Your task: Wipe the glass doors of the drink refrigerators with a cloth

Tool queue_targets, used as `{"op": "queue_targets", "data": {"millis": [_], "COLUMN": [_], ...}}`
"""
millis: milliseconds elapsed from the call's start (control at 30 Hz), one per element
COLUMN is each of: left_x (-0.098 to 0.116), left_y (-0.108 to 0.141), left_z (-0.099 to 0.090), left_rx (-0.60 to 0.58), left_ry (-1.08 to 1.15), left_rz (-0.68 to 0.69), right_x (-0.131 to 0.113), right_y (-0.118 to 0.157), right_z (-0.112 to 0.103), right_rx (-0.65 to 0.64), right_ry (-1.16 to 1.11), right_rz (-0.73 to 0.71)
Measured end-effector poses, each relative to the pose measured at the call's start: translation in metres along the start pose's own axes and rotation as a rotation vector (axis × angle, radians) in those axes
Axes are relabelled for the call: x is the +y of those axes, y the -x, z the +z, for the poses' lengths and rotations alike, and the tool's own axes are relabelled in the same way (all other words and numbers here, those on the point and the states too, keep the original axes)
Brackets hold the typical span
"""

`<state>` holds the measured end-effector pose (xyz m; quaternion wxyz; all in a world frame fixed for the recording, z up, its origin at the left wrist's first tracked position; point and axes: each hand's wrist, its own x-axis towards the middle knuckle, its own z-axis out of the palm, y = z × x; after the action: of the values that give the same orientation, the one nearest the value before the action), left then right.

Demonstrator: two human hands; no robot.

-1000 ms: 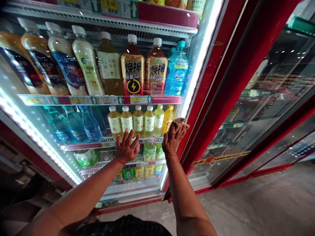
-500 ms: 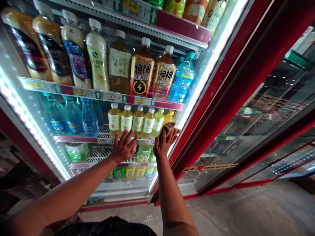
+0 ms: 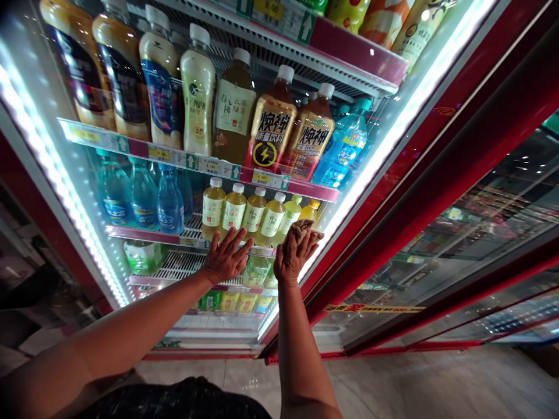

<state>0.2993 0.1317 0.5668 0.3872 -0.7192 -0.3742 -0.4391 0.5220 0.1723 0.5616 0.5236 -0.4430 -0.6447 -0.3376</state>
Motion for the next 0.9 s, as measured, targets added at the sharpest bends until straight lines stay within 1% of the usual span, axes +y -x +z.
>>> {"op": "queue_targets", "data": {"millis": [67,133,200,267,300,367,433,500,533,600,667,733,767,833,900], "left_x": [0.000,-0.001,-0.001,-0.001,-0.001,-0.001,-0.001,-0.001,-0.001,-0.001,-0.001,-0.002,-0.002,-0.002,-0.003], "left_y": [0.001,0.002,0.003,0.005,0.005,0.006,0.006,0.006,0.005,0.004,0.003,0.002,0.002,0.003,0.003], "left_z": [0.000,0.000,0.001,0.002,0.002,0.003,0.004,0.003,0.003,0.001,0.000,-0.001,-0.001,-0.001,-0.001], "left_rx": [-0.004,-0.017,-0.034,-0.044,-0.049,-0.057,-0.059,-0.053,-0.045,-0.020,0.000,-0.001,-0.008,-0.010,-0.004], "left_ry": [0.002,0.010,0.020,0.026,0.028,0.028,0.028,0.020,0.014,0.003,0.003,0.011,0.015,0.018,0.016], "left_rz": [0.000,-0.003,-0.008,-0.011,-0.012,-0.015,-0.016,-0.013,-0.010,0.000,0.010,0.013,0.012,0.011,0.013], "right_x": [-0.010,-0.013,-0.009,-0.001,0.002,0.001,-0.009,-0.023,-0.030,-0.038,-0.036,-0.028,-0.024,-0.022,-0.029], "right_y": [0.001,0.012,0.026,0.031,0.029,0.017,0.004,0.000,0.003,0.017,0.035,0.045,0.046,0.037,0.024], "right_z": [0.003,0.004,0.002,-0.002,-0.003,-0.002,0.002,0.008,0.011,0.013,0.013,0.011,0.010,0.011,0.015], "right_rx": [-0.042,-0.096,-0.109,-0.086,-0.068,-0.028,0.002,0.025,0.025,0.001,-0.053,-0.089,-0.088,-0.047,0.010], "right_ry": [-0.008,0.006,0.025,0.030,0.026,0.016,0.009,-0.007,-0.017,-0.039,-0.046,-0.034,-0.027,-0.019,-0.021], "right_rz": [0.001,-0.019,-0.053,-0.080,-0.077,-0.026,0.054,0.087,0.077,0.030,-0.001,0.007,0.023,0.067,0.108]}}
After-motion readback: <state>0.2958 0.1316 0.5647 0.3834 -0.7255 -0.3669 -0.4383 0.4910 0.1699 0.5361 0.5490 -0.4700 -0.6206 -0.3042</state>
